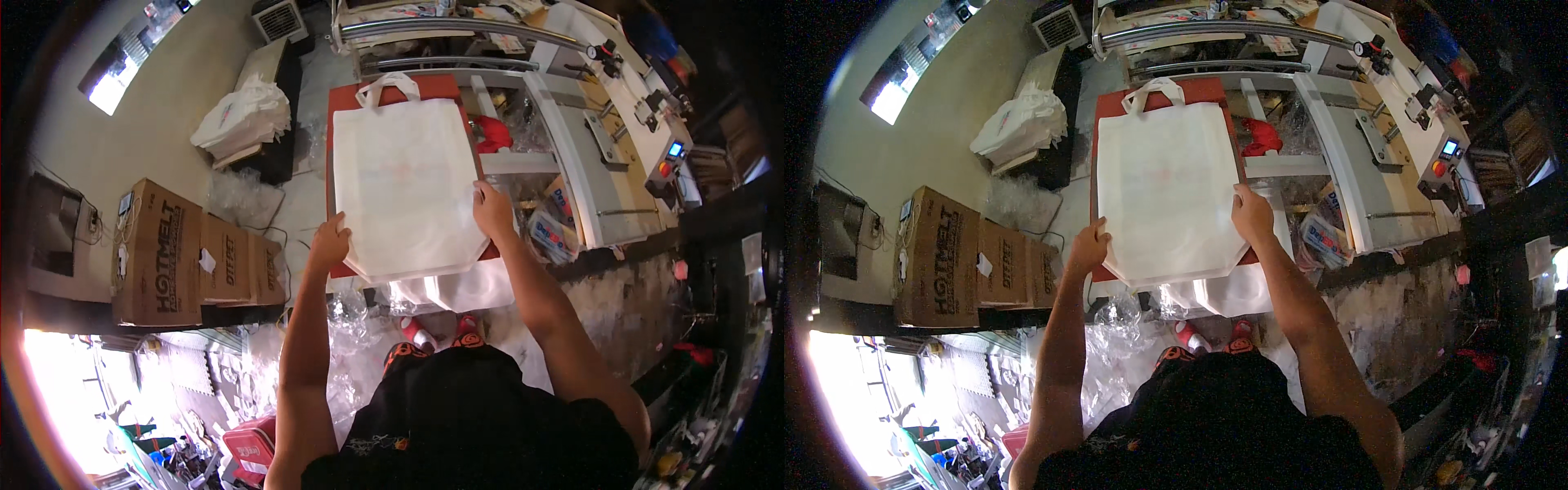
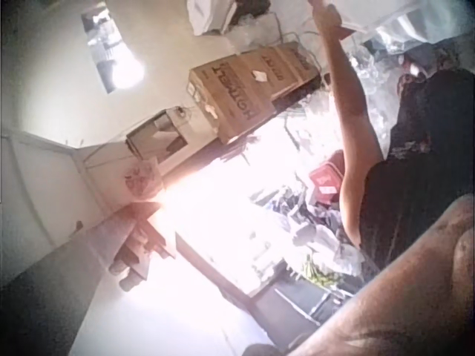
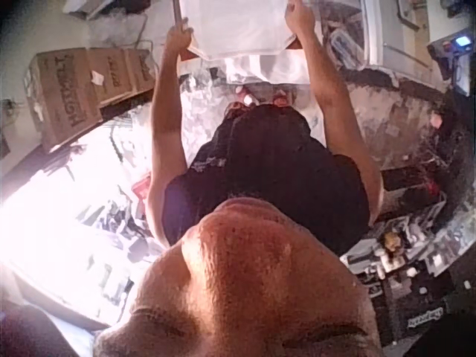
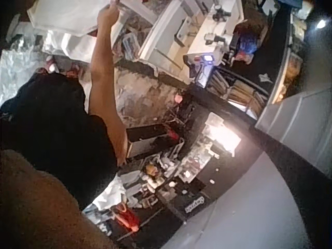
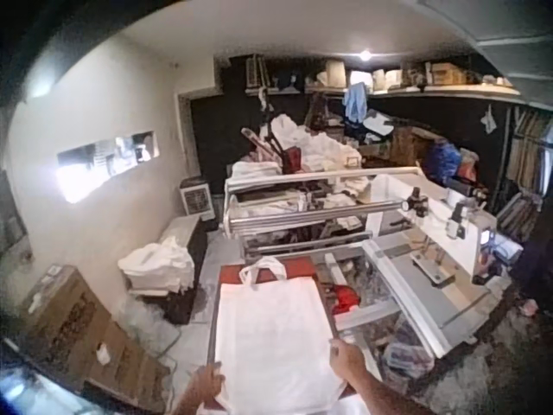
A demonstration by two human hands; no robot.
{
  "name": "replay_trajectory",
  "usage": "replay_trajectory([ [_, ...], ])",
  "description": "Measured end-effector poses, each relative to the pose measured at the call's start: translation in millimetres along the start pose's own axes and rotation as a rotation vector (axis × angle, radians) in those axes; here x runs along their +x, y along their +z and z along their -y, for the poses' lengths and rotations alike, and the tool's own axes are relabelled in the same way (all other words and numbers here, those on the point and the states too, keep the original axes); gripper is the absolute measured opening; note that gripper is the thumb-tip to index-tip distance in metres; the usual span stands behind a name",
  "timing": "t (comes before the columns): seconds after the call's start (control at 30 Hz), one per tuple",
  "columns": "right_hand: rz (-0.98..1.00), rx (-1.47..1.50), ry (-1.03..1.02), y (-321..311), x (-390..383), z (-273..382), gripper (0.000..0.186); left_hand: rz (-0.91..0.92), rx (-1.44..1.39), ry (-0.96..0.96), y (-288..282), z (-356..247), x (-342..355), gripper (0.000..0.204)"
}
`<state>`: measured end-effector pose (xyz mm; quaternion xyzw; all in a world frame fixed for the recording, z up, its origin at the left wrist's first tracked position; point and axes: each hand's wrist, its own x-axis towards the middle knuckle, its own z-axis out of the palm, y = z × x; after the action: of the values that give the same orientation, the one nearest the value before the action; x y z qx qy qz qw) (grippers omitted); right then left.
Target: The person heat-presses graphics onto tote bags by repeatedly placing each bag on the machine platen, positioning a transfer sheet over it, and operating the heat press.
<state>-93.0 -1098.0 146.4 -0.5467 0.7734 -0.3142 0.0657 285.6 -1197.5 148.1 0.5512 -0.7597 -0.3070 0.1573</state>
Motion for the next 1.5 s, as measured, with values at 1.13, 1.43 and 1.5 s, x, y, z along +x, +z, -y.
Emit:
replay_trajectory([
  [1.13,-0.132,0.248,0.077,-1.2,-46.7,-10.7,0.017,-0.234,-0.290,-0.186,11.5,10.6,-43.5,0.029],
  [1.43,0.018,0.045,0.363,-37.7,-143.9,-203.5,0.023,-0.376,-0.739,-0.557,24.6,44.7,-116.6,0.050],
  [1.5,0.118,0.007,0.474,-35.8,-180.1,-281.8,0.020,-0.490,-0.797,-0.655,58.6,115.5,-165.3,0.042],
])
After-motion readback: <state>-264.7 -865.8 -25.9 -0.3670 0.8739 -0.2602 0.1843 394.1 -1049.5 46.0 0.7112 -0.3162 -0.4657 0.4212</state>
